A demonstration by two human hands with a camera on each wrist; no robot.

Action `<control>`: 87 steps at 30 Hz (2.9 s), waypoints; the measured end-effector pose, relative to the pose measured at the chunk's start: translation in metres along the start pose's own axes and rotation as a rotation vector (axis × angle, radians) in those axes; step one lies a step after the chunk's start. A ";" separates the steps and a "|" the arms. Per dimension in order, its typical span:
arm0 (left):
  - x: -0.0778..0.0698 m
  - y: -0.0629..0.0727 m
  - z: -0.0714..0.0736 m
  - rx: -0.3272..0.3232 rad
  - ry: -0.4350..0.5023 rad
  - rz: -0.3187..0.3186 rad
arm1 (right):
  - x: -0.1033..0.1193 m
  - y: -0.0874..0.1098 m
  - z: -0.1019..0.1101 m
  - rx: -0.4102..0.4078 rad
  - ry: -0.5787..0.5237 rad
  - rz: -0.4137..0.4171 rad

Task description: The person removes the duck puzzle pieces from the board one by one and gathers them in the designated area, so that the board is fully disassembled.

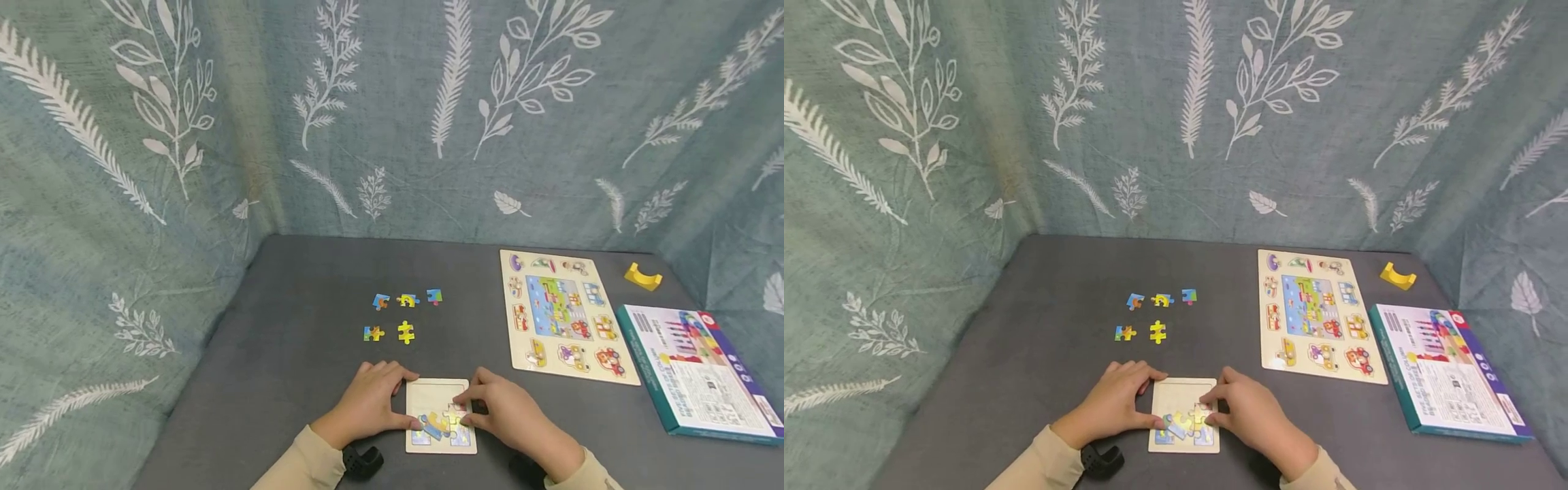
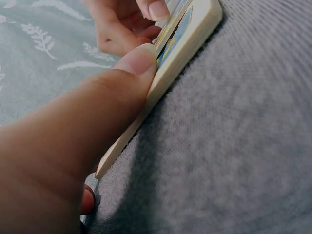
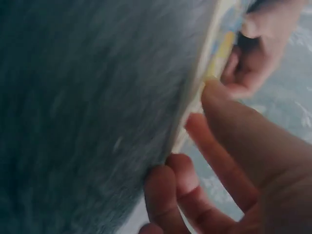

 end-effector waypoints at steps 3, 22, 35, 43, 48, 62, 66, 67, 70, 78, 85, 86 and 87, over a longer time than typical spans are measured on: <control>0.001 0.000 -0.003 0.006 0.013 0.003 | -0.003 0.005 -0.003 -0.019 -0.044 -0.024; 0.000 -0.001 -0.001 0.021 0.023 0.007 | -0.005 0.008 -0.009 -0.011 -0.192 -0.055; 0.000 0.002 0.002 -0.002 0.012 -0.002 | 0.001 0.000 -0.011 0.012 -0.251 -0.049; 0.001 0.004 0.001 0.002 0.004 0.008 | -0.005 -0.006 -0.014 0.053 -0.356 -0.065; 0.000 0.003 -0.001 0.018 0.007 0.007 | -0.009 -0.012 -0.005 0.056 -0.387 -0.074; -0.003 0.001 0.000 0.019 -0.008 0.003 | -0.004 -0.010 -0.009 0.084 -0.312 -0.050; -0.001 0.002 0.000 0.015 -0.004 0.002 | -0.002 -0.019 0.003 0.074 -0.328 -0.023; -0.001 0.002 0.001 0.013 -0.001 0.001 | -0.002 -0.026 0.009 0.060 -0.330 -0.017; 0.001 0.004 0.003 0.006 -0.002 0.003 | -0.003 -0.052 0.027 -0.002 -0.339 -0.016; 0.001 0.004 0.001 0.030 -0.003 -0.004 | -0.025 -0.129 0.034 -0.047 -0.216 -0.084; -0.004 0.004 0.001 0.035 -0.031 -0.031 | -0.041 -0.138 0.025 -0.081 -0.145 -0.156; -0.004 0.004 0.001 0.030 -0.039 -0.034 | -0.039 -0.138 0.026 -0.095 -0.118 -0.152; -0.004 0.004 0.002 0.023 -0.046 -0.038 | -0.037 -0.137 0.027 -0.111 -0.083 -0.146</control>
Point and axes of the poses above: each hand's wrist, its own y-axis away from the middle knuckle, its own z-axis out of the back of the hand, x = y × z, the point moved 8 cm from there along -y, towards the middle knuckle, and after that the axes turned 6 degrees about -y, right-handed, at the moved point
